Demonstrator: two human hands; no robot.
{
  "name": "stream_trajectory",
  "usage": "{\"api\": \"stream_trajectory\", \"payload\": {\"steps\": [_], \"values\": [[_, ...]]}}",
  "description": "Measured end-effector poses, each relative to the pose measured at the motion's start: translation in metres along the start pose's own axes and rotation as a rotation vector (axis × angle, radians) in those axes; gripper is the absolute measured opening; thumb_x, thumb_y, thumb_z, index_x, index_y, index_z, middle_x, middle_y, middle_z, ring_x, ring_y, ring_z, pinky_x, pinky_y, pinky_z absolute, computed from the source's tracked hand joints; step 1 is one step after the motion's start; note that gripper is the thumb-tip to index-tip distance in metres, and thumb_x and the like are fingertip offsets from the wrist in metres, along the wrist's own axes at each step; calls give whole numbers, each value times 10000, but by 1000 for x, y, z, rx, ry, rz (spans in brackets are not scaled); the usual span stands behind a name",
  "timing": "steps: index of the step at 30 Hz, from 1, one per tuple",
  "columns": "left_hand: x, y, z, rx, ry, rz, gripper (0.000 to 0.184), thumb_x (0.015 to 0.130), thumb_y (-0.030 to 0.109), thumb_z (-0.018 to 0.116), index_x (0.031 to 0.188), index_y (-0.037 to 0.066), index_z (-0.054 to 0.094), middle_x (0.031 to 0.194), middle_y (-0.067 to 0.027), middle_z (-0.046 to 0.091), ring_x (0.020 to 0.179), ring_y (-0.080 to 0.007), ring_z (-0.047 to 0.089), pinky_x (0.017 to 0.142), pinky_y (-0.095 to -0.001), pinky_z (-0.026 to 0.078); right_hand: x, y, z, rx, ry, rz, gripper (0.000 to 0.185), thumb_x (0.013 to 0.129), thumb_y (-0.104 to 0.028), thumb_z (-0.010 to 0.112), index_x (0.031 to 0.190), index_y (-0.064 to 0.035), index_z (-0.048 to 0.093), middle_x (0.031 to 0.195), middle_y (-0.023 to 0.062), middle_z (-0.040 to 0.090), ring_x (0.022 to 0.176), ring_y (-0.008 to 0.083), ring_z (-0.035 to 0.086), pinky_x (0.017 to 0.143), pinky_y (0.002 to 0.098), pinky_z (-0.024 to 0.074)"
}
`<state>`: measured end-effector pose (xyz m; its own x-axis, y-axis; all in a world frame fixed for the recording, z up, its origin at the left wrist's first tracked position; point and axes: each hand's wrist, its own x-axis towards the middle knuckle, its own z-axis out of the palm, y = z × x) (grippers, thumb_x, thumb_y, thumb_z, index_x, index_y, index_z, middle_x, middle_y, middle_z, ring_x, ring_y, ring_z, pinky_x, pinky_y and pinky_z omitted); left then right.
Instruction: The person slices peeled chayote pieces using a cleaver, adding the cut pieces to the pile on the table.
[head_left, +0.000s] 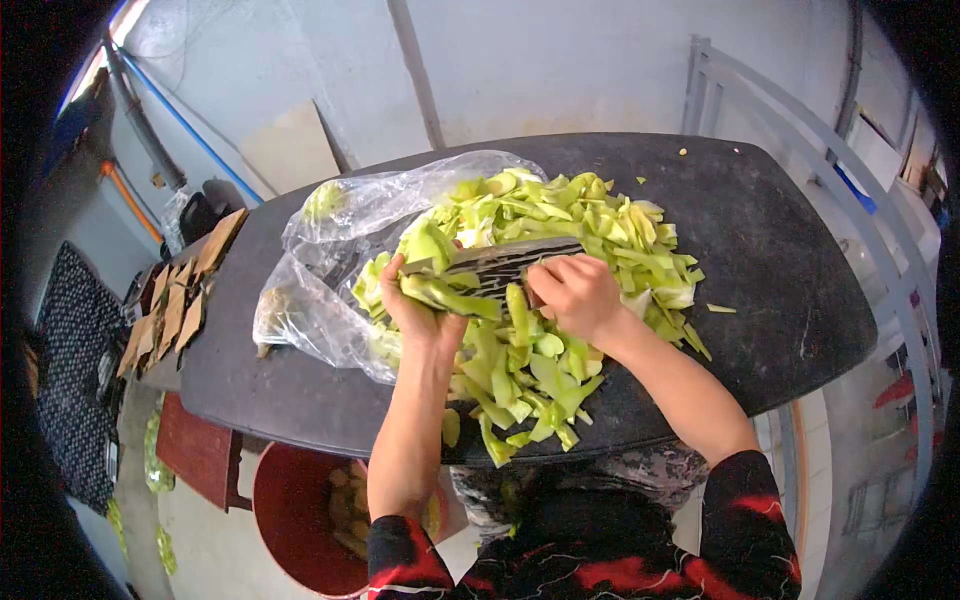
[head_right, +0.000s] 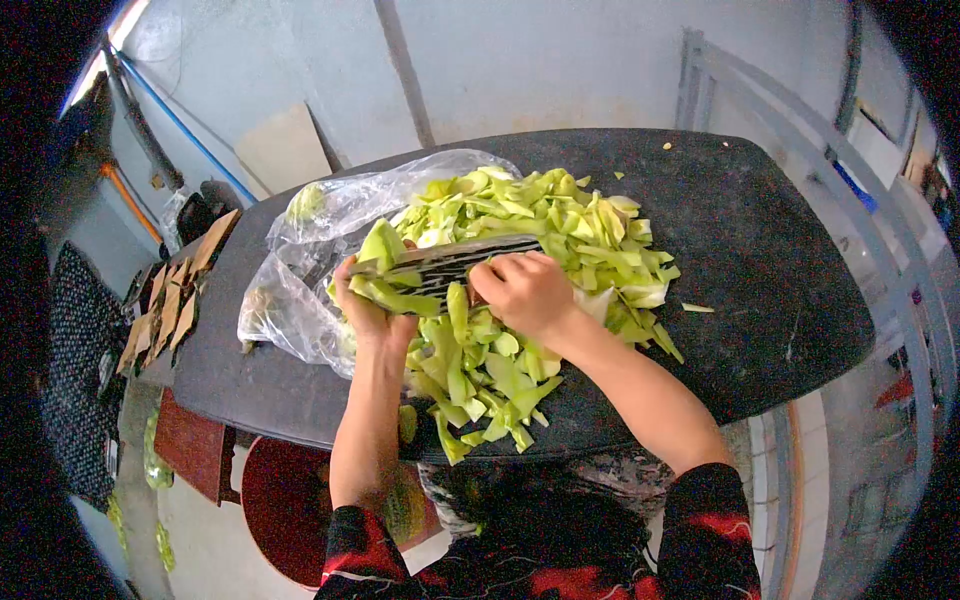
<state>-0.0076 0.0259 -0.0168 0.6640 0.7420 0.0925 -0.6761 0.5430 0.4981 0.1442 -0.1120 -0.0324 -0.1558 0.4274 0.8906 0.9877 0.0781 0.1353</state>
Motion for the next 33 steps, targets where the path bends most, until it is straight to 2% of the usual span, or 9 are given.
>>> {"api": "stream_trajectory", "payload": {"steps": [4, 8, 11, 15, 22, 24, 27, 31, 33], "values": [[-1, 3, 5, -41, 83, 11, 592, 852, 467, 503, 1206, -1, 584, 1087, -206, 636, 994, -329, 607, 915, -450, 489, 8, -5, -9, 0, -67, 36, 78, 739, -112, 602, 730, -108, 525, 612, 23, 556, 563, 202, 623, 499, 330, 490], [-6, 1, -4, -91, -81, -97, 556, 862, 447, 510, 1196, 10, 591, 1083, -195, 642, 989, -324, 610, 920, -449, 491, 11, -15, -12, 19, -61, 27, 98, 722, -116, 621, 747, -108, 527, 611, 23, 552, 553, 218, 617, 496, 337, 496], [-1, -12, -5, -20, 103, 23, 514, 820, 491, 534, 1165, 118, 615, 1133, -102, 633, 1035, -295, 593, 919, -465, 484, 9, -5, -10, 121, -125, 59, 161, 701, -135, 662, 795, -106, 534, 652, 50, 580, 591, 255, 634, 524, 373, 517], [-6, -3, 5, 91, 55, -52, 555, 780, 522, 562, 1185, 146, 606, 1170, -68, 617, 1075, -274, 564, 962, -474, 441, 1, 12, -6, 67, -180, 198, 188, 708, -137, 688, 824, -112, 542, 672, 47, 601, 634, 256, 656, 534, 374, 520], [5, -13, -19, 7, -154, -201, 563, 815, 512, 559, 1203, 105, 594, 1230, -105, 603, 1144, -297, 561, 935, -497, 483, 17, -7, -24, 164, -152, 40, 140, 714, -128, 664, 783, -105, 544, 639, 41, 597, 594, 244, 648, 509, 369, 515], [-3, -14, -9, 12, -105, -187, 592, 800, 506, 564, 1227, 97, 571, 1174, -106, 620, 1047, -292, 600, 875, -480, 509, 19, -7, -24, 142, -143, 48, 124, 698, -98, 654, 765, -104, 550, 647, 46, 614, 584, 240, 649, 501, 369, 517], [-12, -12, 15, 84, -79, -114, 614, 759, 474, 576, 1227, 77, 557, 1049, -135, 624, 866, -283, 608, 761, -433, 503, 8, 17, -6, 66, -168, 179, 160, 694, -78, 676, 785, -97, 546, 672, 59, 627, 598, 265, 647, 511, 382, 514], [-8, -10, 5, 53, -275, -169, 603, 784, 469, 561, 1228, 62, 550, 1089, -169, 605, 951, -295, 588, 781, -442, 505, 1, 29, -14, 6, -254, 326, 218, 702, -63, 703, 840, -86, 535, 703, 75, 640, 627, 296, 652, 535, 393, 515], [-10, -11, 9, 73, -185, -151, 595, 806, 470, 553, 1234, 57, 545, 1093, -175, 604, 956, -307, 588, 787, -443, 507, 3, 28, -19, 20, -267, 353, 238, 699, -54, 701, 866, -80, 534, 713, 90, 642, 628, 319, 646, 553, 414, 516]]}}
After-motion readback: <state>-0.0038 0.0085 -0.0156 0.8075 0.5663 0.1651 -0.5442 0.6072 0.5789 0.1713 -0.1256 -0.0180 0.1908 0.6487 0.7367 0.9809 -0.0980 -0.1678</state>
